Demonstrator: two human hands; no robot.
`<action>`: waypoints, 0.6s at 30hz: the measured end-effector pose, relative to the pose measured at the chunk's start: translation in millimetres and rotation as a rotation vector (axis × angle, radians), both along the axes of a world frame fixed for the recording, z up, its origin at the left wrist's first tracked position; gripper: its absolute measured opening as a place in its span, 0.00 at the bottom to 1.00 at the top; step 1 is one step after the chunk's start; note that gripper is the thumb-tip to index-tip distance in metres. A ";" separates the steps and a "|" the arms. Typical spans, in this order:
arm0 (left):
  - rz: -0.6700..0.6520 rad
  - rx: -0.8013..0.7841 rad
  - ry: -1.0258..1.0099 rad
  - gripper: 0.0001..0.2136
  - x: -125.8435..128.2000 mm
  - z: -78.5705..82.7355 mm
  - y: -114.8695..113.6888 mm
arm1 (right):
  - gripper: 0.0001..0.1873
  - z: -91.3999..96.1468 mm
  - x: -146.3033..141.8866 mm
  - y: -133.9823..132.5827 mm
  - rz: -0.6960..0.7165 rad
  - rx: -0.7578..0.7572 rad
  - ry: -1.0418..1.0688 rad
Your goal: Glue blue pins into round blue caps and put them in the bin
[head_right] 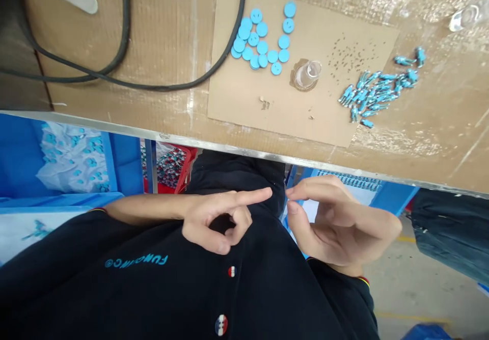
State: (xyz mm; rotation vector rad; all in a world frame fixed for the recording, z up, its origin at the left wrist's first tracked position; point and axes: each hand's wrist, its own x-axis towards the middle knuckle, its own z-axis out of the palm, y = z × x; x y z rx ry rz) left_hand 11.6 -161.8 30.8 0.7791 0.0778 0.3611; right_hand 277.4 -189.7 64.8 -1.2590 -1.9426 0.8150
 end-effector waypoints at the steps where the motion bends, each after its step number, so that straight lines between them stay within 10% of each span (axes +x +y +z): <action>1: 0.058 0.093 0.002 0.44 2.9 -4.5 -4.3 | 0.23 1.1 -9.0 2.9 -0.074 0.038 0.037; 7: 0.390 0.415 -0.086 0.48 14.7 -29.0 -25.3 | 0.24 15.8 -44.2 22.6 -0.062 0.050 0.178; 18: 0.523 0.625 0.178 0.44 11.1 -22.2 -31.9 | 0.22 25.0 -56.1 25.1 -0.107 0.097 -0.022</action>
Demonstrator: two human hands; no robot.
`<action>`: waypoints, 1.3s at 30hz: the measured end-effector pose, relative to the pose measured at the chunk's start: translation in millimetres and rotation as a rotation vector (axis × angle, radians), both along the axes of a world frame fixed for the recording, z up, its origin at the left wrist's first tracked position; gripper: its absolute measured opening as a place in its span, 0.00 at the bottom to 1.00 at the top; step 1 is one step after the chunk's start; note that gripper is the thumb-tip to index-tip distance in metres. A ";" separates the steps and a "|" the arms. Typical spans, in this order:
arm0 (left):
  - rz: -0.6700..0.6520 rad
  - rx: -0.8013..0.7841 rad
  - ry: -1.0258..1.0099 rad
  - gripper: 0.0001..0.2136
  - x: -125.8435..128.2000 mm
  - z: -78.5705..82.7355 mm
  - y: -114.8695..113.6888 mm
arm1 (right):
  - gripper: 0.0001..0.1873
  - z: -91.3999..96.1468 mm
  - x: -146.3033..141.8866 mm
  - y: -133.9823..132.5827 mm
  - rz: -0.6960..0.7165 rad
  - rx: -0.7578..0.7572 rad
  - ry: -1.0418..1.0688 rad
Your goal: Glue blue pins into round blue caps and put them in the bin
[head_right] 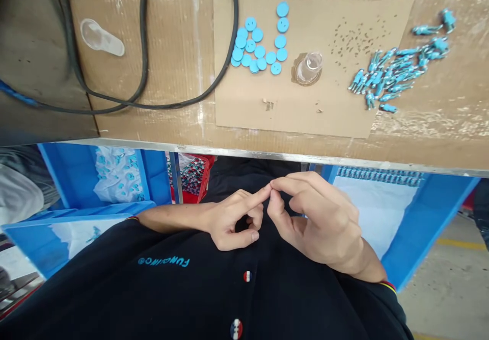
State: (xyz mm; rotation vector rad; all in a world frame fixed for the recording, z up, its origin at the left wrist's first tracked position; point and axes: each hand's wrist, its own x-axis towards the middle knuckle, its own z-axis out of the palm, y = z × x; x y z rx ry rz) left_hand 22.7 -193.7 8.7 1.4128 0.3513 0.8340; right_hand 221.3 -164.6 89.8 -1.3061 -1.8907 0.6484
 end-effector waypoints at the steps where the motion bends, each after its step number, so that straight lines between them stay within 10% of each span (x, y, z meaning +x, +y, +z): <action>1: 0.003 0.003 0.013 0.44 -0.3 1.1 0.1 | 0.23 -0.8 -1.7 1.5 -0.012 0.007 0.001; 18: -0.017 -0.015 -0.134 0.45 3.8 0.6 3.3 | 0.30 -14.6 -0.9 6.1 -0.008 -0.005 0.432; 39: -0.004 0.006 -0.046 0.41 0.1 -0.4 4.2 | 0.28 0.5 -6.2 5.1 -0.005 -0.142 0.170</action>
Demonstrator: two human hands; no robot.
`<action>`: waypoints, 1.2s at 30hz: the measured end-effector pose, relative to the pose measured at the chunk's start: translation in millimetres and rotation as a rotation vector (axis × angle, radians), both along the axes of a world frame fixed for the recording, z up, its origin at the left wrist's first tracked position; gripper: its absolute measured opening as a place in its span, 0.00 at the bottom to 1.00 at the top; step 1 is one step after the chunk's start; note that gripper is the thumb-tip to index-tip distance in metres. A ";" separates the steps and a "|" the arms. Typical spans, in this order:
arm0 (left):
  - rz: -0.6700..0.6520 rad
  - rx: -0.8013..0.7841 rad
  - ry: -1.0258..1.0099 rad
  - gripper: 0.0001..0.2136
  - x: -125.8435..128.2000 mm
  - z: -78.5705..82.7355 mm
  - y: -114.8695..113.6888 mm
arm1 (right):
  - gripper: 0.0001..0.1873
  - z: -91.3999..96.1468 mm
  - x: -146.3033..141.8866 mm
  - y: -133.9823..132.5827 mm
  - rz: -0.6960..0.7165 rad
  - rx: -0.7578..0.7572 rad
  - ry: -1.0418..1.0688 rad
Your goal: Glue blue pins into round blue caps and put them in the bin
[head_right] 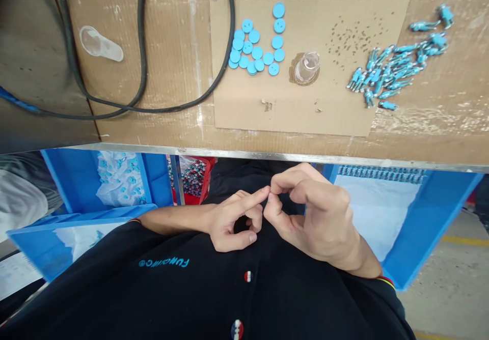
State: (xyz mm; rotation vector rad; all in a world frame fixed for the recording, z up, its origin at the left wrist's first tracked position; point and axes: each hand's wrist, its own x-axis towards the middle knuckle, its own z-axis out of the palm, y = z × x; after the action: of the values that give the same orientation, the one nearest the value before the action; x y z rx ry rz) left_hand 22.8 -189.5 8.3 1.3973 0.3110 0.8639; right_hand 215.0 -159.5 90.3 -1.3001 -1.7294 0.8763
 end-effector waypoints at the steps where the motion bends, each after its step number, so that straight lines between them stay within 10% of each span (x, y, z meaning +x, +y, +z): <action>1: 0.003 0.001 0.006 0.40 0.1 0.4 0.1 | 0.28 0.8 -0.3 0.2 0.001 0.002 -0.009; 29: -0.030 0.066 -0.070 0.43 2.1 -11.5 -2.6 | 0.21 -36.5 -23.5 -4.3 -0.048 -0.116 0.634; 36: -0.059 0.049 -0.044 0.45 0.9 -15.0 -4.2 | 0.24 -28.4 -12.2 -0.9 -0.099 0.021 0.492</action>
State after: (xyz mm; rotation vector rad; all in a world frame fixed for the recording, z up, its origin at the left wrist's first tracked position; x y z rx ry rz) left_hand 23.7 -193.8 -6.7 1.4237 0.2159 0.8575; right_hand 202.9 -160.4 62.0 -1.0361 -1.2751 1.0164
